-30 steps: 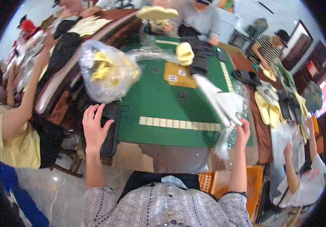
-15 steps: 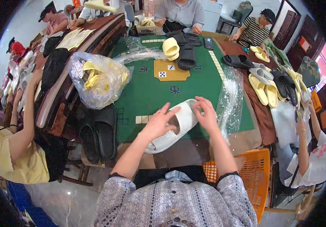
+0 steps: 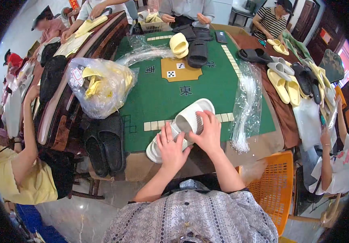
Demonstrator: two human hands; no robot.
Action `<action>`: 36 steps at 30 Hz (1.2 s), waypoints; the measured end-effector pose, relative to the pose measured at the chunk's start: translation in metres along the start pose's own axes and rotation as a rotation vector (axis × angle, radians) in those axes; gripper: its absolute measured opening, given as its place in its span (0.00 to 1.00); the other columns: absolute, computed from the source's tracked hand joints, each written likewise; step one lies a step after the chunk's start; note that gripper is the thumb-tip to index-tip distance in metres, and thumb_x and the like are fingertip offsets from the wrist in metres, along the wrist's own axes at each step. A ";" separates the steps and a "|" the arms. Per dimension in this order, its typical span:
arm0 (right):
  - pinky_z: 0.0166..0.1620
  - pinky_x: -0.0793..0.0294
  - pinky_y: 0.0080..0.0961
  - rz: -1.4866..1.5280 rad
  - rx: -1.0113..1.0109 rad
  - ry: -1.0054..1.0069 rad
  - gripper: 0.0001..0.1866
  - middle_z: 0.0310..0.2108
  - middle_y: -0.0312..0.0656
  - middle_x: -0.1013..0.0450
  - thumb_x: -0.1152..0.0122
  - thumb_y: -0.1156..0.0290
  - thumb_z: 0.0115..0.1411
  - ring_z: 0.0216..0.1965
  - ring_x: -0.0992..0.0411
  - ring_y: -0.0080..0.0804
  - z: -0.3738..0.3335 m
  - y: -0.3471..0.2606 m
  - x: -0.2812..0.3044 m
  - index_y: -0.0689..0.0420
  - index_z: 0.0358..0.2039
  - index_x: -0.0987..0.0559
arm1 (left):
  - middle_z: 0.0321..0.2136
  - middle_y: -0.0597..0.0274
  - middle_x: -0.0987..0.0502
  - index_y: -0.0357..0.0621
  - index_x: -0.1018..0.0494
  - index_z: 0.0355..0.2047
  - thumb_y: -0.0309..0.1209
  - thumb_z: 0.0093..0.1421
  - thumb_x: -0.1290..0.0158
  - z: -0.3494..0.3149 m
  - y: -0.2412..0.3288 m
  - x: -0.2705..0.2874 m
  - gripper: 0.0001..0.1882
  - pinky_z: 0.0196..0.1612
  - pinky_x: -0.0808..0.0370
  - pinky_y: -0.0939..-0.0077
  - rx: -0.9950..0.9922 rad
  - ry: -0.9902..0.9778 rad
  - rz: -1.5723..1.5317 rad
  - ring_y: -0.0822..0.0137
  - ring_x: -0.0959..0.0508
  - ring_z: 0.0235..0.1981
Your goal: The person pairs slippers together by taking plastic fasteners from the table and threading them through each pair of slippers by hand.
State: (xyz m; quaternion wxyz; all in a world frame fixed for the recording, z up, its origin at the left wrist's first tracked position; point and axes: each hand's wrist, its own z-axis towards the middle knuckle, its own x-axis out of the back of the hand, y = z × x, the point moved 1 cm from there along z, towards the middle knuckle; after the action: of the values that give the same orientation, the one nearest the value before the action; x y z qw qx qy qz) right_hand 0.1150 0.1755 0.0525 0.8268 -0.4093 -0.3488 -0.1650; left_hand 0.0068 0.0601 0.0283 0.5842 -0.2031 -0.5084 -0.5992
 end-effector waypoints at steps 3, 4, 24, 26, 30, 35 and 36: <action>0.58 0.41 0.46 -0.013 0.027 0.091 0.36 0.56 0.47 0.36 0.31 0.63 0.39 0.57 0.37 0.49 0.002 0.001 0.008 0.51 0.53 0.28 | 0.66 0.34 0.50 0.49 0.27 0.48 0.40 0.43 0.31 0.004 -0.005 0.012 0.31 0.63 0.47 0.39 -0.058 -0.048 -0.055 0.38 0.45 0.65; 0.58 0.41 0.46 -0.041 0.049 0.132 0.37 0.56 0.47 0.37 0.32 0.63 0.39 0.56 0.37 0.50 0.003 0.003 0.013 0.51 0.54 0.29 | 0.66 0.35 0.49 0.48 0.27 0.47 0.39 0.43 0.32 0.004 -0.009 0.016 0.30 0.63 0.46 0.41 -0.103 -0.063 -0.088 0.38 0.45 0.65; 0.49 0.26 0.35 0.014 0.401 -0.081 0.24 0.44 0.41 0.26 0.42 0.86 0.43 0.48 0.29 0.44 0.038 0.039 0.034 0.46 0.39 0.16 | 0.62 0.38 0.39 0.41 0.34 0.59 0.22 0.56 0.49 0.014 -0.075 0.008 0.27 0.64 0.41 0.50 -0.008 0.010 -0.050 0.37 0.40 0.63; 0.50 0.26 0.35 0.057 0.365 -0.102 0.24 0.44 0.40 0.26 0.42 0.86 0.44 0.48 0.28 0.42 0.035 0.043 0.033 0.46 0.39 0.16 | 0.61 0.44 0.35 0.44 0.29 0.55 0.12 0.50 0.55 0.019 -0.081 0.011 0.30 0.65 0.40 0.54 -0.082 -0.022 -0.240 0.43 0.40 0.65; 0.49 0.28 0.39 0.020 0.397 -0.001 0.21 0.42 0.40 0.26 0.39 0.82 0.44 0.47 0.29 0.43 0.032 0.051 0.017 0.46 0.38 0.17 | 0.61 0.50 0.34 0.47 0.26 0.52 0.10 0.48 0.59 0.021 -0.070 0.011 0.32 0.65 0.39 0.58 -0.143 -0.063 -0.374 0.47 0.39 0.65; 0.51 0.29 0.38 0.112 0.182 0.079 0.19 0.44 0.40 0.27 0.43 0.81 0.45 0.48 0.31 0.45 0.018 0.035 -0.014 0.51 0.40 0.19 | 0.59 0.40 0.36 0.39 0.31 0.55 0.13 0.54 0.57 0.020 -0.053 -0.011 0.27 0.65 0.44 0.47 -0.155 0.046 -0.223 0.37 0.41 0.63; 0.53 0.30 0.37 0.122 0.148 0.032 0.19 0.46 0.42 0.27 0.43 0.80 0.48 0.49 0.31 0.46 0.014 0.037 -0.011 0.53 0.43 0.20 | 0.59 0.39 0.36 0.39 0.31 0.55 0.13 0.53 0.57 0.023 -0.051 -0.010 0.27 0.65 0.44 0.47 -0.165 0.030 -0.237 0.36 0.41 0.63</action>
State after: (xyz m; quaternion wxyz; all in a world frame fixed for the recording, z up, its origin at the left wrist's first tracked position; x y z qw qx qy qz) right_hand 0.1221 0.2091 0.0298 0.8687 -0.3650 -0.3212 -0.0946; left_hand -0.0446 0.0741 0.0103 0.4983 -0.1799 -0.4689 -0.7067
